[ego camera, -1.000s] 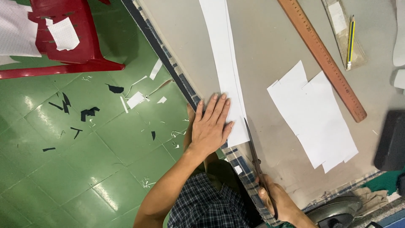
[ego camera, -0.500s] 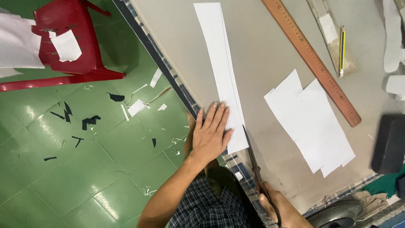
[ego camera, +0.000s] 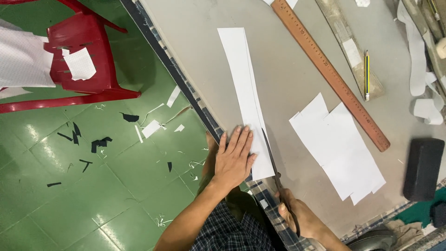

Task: The person cuts a long strip of white paper into smaller pieces using scissors. They then fold the cut pieces and use an iron to press them flat on the table.

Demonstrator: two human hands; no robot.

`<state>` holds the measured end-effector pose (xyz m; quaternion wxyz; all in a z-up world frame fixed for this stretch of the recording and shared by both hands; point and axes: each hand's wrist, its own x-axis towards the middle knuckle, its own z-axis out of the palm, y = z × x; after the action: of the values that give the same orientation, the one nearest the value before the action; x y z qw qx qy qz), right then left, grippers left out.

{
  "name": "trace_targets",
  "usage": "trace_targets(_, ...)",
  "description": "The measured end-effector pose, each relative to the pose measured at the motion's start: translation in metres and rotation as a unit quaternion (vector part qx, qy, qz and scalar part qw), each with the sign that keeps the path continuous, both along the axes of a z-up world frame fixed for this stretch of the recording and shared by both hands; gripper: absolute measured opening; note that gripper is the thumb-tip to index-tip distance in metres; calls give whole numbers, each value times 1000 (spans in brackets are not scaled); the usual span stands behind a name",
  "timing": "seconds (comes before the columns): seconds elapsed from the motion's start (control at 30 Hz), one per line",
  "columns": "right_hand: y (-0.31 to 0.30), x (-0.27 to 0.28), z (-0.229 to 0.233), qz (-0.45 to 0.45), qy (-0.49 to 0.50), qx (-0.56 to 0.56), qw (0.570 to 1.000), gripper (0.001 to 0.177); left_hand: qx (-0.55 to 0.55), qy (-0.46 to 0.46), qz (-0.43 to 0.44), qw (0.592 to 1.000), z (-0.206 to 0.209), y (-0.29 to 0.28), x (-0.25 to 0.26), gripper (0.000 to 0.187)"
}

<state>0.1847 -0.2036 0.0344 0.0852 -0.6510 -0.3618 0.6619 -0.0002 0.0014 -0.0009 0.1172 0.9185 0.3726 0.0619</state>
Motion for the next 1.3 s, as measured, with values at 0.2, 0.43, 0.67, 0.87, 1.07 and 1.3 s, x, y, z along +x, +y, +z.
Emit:
trace_targets(0.2, 14, -6, 5, 10, -39, -61, 997, 85, -2, -3, 2, 1000, -4, -1, 0, 64)
trace_targets(0.43, 26, -11, 16, 25, -77, -97, 992, 91, -2, 0, 6, 1000, -3, -2, 0, 63)
trace_targets(0.67, 51, -20, 48, -19, -65, -126, 990, 76, -3, 4, 4, 1000, -2, -3, 0, 62)
trace_targets(0.87, 47, -18, 38, -18, -77, -124, 989, 69, -5, -17, 8, 1000, -2, 0, 1, 61)
trace_targets(1.07, 56, -18, 49, -61, -76, -171, 980, 64, 2, -7, 11, 1000, -1, 1, 2, 62)
trace_targets(1.3, 58, 6, 23, -58, 42, -127, 989, 90, -28, 32, -3, 999, -5, -2, 0, 61)
